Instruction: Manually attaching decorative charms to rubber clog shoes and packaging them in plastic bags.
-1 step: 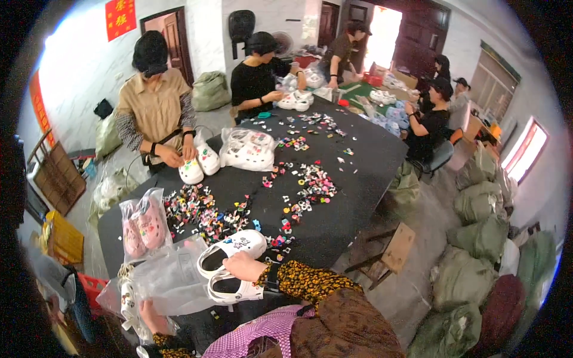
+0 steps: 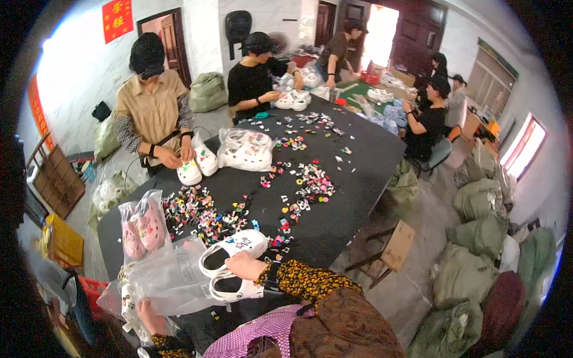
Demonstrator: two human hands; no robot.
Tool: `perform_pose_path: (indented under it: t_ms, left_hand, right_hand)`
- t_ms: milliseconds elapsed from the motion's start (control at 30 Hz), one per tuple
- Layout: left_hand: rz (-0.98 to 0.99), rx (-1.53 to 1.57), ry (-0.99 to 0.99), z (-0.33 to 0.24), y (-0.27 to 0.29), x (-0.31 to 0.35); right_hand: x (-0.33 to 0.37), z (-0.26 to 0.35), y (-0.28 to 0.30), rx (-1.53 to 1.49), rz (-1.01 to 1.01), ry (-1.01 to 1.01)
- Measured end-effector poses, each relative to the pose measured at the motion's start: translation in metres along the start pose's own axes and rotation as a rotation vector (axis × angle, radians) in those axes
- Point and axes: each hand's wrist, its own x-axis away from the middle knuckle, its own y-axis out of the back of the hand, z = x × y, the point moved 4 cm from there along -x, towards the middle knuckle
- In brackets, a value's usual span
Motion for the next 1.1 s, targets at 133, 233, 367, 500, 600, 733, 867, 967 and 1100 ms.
perform_pose_path:
  t_ms: [133,233,367,500,600,733,867,967,1100]
  left_hand:
    - [0.108,0.117,-0.085,-0.076,-0.053,0.041]
    - [0.233,0.119,-0.144,-0.092,-0.071,0.055]
    - [0.429,0.05,-0.236,-0.131,-0.103,0.094]
    - [0.574,-0.029,-0.292,-0.154,-0.1,0.109]
    - [0.786,0.105,-0.34,-0.16,-0.102,0.116]
    - [1.23,0.395,-0.281,-0.155,-0.093,0.097]
    - [1.464,0.658,-0.294,-0.168,-0.126,0.118]
    - [1.012,0.718,-0.218,-0.168,-0.134,0.121]
    - [0.661,0.348,-0.211,-0.153,-0.121,0.082]
  right_hand:
    - [-0.005,-0.007,0.018,-0.109,0.111,-0.162]
    - [-0.016,-0.013,0.058,-0.27,-0.135,-0.141]
    - [-0.024,-0.017,0.114,-0.48,-0.202,-0.198]
    - [-0.026,-0.012,0.143,-0.485,-0.33,-0.017]
    - [-0.026,0.0,0.151,-0.587,-0.252,0.134]
    - [-0.025,0.016,0.159,-0.929,-0.037,0.106]
    - [-0.018,0.02,0.138,-1.259,0.393,0.121]
    - [-0.006,0.035,0.128,-1.545,0.552,0.212]
    - [0.007,0.023,0.105,-1.511,0.571,0.121]
